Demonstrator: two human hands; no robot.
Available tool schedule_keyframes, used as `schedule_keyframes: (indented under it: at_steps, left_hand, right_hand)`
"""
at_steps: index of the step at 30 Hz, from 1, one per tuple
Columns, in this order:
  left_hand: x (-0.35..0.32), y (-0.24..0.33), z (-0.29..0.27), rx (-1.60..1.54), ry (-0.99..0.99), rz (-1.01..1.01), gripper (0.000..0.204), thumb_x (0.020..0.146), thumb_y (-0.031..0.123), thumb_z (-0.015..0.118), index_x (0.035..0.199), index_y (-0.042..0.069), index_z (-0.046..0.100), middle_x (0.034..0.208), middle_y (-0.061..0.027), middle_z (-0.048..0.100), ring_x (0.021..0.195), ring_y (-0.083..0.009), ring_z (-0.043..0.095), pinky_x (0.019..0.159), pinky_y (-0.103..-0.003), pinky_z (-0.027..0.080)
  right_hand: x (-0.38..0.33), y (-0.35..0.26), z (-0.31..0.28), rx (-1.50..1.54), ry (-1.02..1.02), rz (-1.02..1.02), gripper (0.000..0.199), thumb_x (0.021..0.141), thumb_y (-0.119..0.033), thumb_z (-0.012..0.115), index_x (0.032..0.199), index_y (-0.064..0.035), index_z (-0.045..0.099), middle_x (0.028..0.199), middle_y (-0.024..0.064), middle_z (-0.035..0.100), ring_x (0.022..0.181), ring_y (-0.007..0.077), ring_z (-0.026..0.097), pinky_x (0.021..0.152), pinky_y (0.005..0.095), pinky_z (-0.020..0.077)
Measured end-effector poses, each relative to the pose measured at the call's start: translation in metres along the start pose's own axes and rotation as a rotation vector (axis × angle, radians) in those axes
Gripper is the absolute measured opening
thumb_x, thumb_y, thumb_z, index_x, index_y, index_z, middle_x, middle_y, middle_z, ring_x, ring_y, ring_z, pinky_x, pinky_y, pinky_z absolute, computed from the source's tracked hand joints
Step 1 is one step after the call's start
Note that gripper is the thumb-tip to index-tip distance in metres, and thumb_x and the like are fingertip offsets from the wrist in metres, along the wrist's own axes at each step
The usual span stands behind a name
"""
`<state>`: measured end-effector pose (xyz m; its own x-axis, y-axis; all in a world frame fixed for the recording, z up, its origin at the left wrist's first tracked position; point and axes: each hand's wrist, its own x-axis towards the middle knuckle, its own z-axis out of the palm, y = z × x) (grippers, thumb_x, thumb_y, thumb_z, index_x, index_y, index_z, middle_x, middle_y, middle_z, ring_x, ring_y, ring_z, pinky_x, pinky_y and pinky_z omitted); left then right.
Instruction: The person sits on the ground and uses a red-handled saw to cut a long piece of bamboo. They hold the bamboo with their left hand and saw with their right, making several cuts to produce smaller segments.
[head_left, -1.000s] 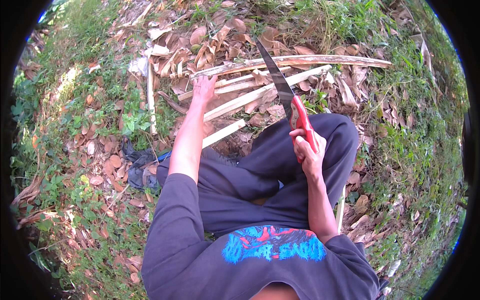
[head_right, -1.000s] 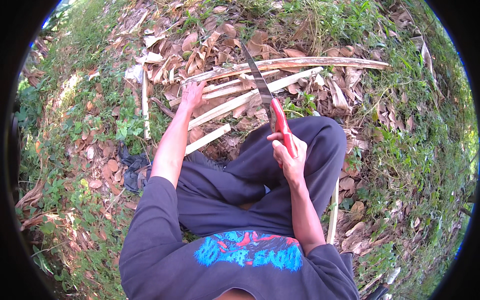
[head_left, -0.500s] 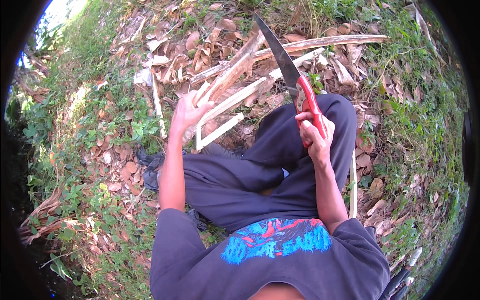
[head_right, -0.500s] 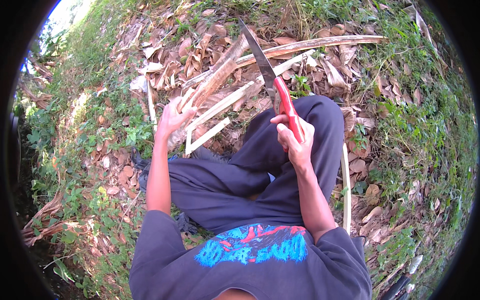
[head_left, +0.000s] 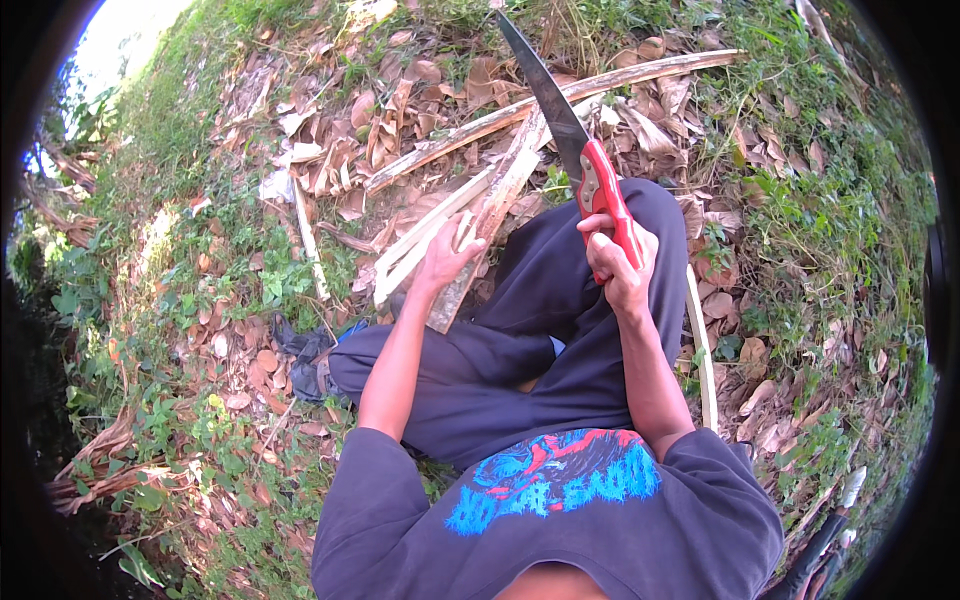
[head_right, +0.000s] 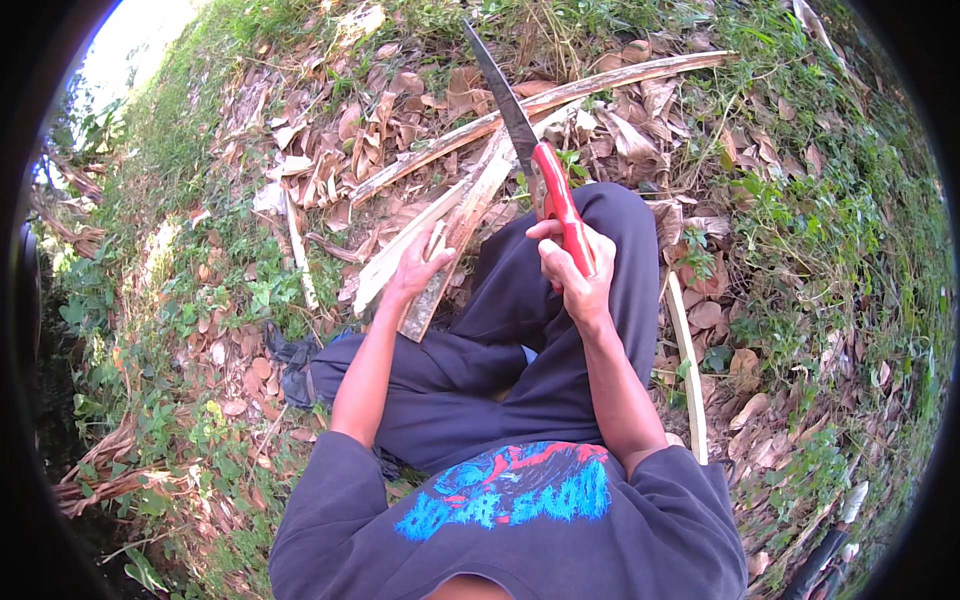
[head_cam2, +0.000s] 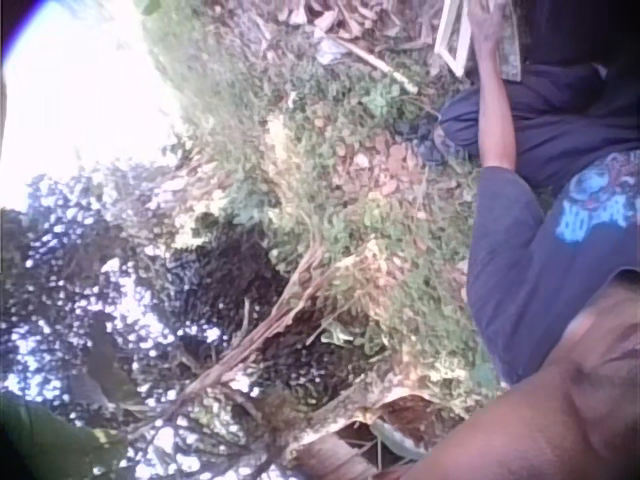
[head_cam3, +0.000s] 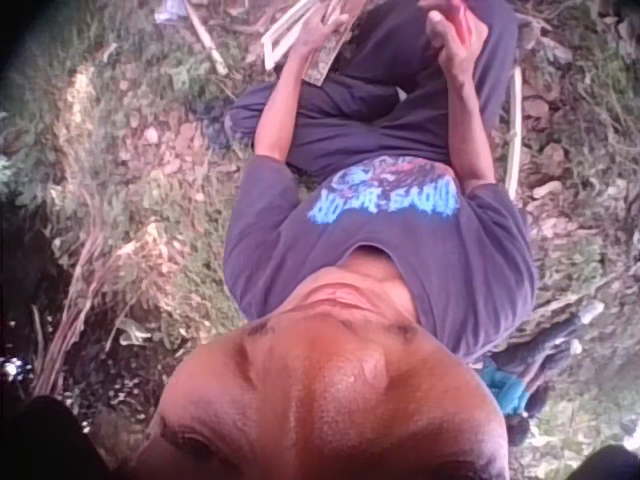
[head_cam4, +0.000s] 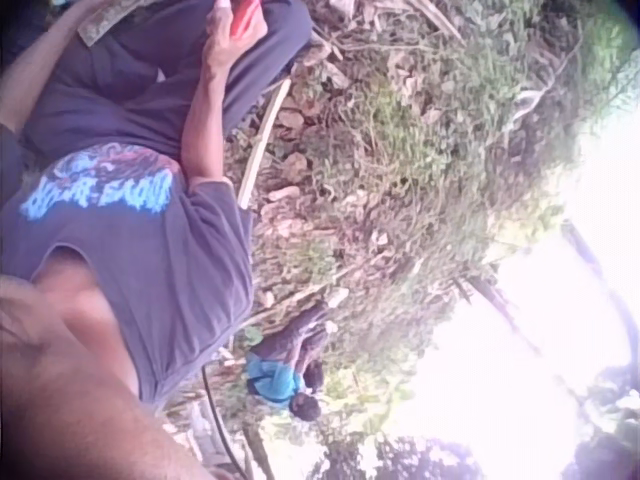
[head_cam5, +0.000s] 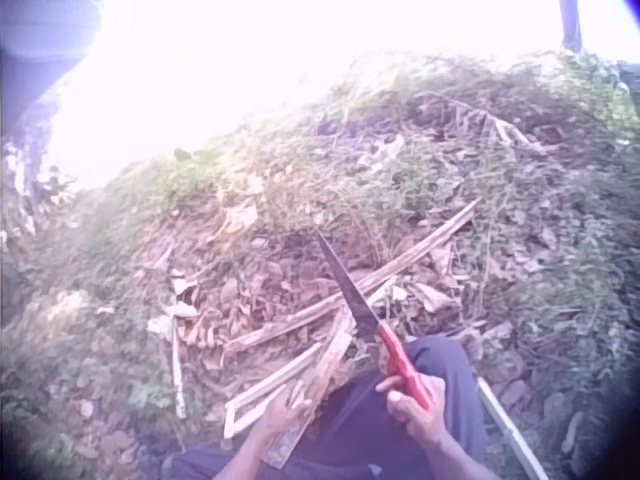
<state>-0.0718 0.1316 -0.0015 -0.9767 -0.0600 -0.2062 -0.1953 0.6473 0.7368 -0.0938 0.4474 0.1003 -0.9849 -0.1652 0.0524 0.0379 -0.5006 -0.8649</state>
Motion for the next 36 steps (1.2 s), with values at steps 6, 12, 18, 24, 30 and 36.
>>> schedule_keyframes:
  at_steps: [6,12,18,24,30,36]
  left_hand:
    - [0.047,0.003,-0.097,0.414,0.028,0.057,0.075,0.082,0.039,0.072,0.137,-0.007,0.048,0.145,-0.0240,0.048,0.132,-0.0358,0.049,0.113,-0.045,0.039]
    - [0.031,-0.011,-0.107,0.267,-0.027,0.163,0.064,0.081,0.037,0.075,0.129,-0.001,0.055,0.121,-0.0175,0.058,0.112,-0.0317,0.059,0.102,-0.041,0.045]
    - [0.019,-0.039,-0.031,0.558,-0.038,0.148,0.052,0.086,0.039,0.071,0.123,0.004,0.062,0.118,-0.0165,0.061,0.114,-0.0307,0.058,0.098,-0.045,0.045]
    - [0.021,-0.085,-0.026,0.590,0.345,0.054,0.045,0.088,0.033,0.068,0.125,0.008,0.062,0.118,-0.0174,0.064,0.108,-0.0349,0.061,0.091,-0.053,0.048]
    - [0.024,-0.080,-0.028,0.330,0.216,0.019,0.046,0.084,0.032,0.074,0.123,0.012,0.061,0.111,-0.0168,0.063,0.109,-0.0375,0.061,0.090,-0.048,0.049]
    - [0.025,-0.092,-0.050,0.300,0.278,-0.007,0.050,0.085,0.027,0.073,0.129,0.010,0.057,0.119,-0.0211,0.058,0.109,-0.0399,0.060,0.095,-0.048,0.049]
  right_hand:
    - [0.000,0.001,-0.002,-0.028,-0.036,0.012,0.021,0.088,-0.008,0.064,0.101,0.0078,0.067,0.062,-0.0031,0.052,0.047,0.0028,0.042,0.044,0.0207,0.0321]
    - [0.003,0.000,-0.001,-0.051,-0.005,0.038,0.025,0.086,-0.012,0.063,0.100,0.0085,0.067,0.059,-0.0026,0.051,0.046,0.0032,0.042,0.044,0.0207,0.0321]
    - [0.003,0.006,0.002,-0.049,-0.013,0.022,0.025,0.086,-0.012,0.064,0.100,0.0094,0.067,0.059,-0.0026,0.051,0.045,0.0035,0.041,0.043,0.0209,0.0315]
    - [0.003,0.009,0.012,-0.143,-0.016,0.054,0.020,0.087,-0.011,0.065,0.099,0.0052,0.069,0.061,-0.0028,0.053,0.048,0.0030,0.044,0.045,0.0212,0.0332]
    - [0.001,0.010,0.008,-0.160,0.022,0.040,0.022,0.088,-0.009,0.063,0.100,0.0074,0.068,0.059,-0.0034,0.051,0.046,0.0024,0.042,0.043,0.0199,0.0319]
    - [0.003,0.013,0.015,-0.195,-0.004,0.038,0.024,0.089,-0.013,0.064,0.101,0.0077,0.068,0.058,-0.0026,0.051,0.045,0.0037,0.042,0.044,0.0198,0.0321]
